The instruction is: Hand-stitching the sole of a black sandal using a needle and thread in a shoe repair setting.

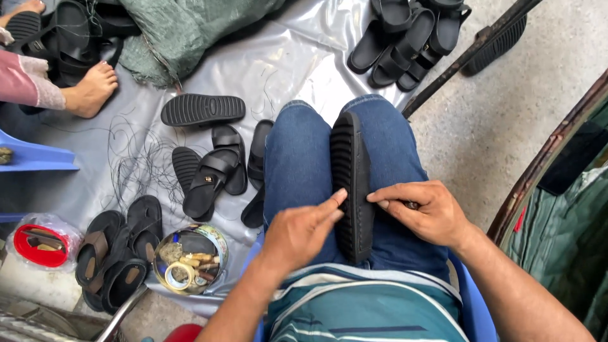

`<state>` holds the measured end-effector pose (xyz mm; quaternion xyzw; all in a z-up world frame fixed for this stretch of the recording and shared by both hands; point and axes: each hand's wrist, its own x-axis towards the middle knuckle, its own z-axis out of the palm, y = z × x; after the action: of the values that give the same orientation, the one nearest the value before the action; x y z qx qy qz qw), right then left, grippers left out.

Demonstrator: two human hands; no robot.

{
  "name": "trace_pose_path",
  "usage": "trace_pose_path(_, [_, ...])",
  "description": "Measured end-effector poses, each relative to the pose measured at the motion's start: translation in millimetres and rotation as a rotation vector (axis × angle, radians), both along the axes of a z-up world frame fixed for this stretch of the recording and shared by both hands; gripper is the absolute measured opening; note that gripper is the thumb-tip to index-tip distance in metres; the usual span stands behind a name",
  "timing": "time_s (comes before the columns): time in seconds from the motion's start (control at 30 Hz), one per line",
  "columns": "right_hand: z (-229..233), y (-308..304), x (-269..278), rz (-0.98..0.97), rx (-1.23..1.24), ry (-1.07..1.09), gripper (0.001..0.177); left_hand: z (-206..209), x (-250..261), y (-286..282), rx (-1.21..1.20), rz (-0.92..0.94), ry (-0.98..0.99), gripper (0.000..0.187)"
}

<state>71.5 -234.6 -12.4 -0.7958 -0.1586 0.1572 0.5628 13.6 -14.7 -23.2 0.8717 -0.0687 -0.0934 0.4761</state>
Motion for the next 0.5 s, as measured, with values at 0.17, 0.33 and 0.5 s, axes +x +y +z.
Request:
trace_pose_path(0.17, [3, 0, -5, 0.055, -0.098, -0.054, 0.016, 17, 14, 17, -0.26, -0.113, 0.266, 0.031])
trace_pose_path(0.33, [46, -14, -4, 0.268, -0.378, -0.008, 0.037, 23, 13, 61, -0.329, 0.348, 0.482, 0.018])
trace_pose_path(0.5, [47, -21, 6, 0.419, -0.496, -0.141, 0.04, 1, 3, 68, 0.633, 0.603, 0.031, 0.028])
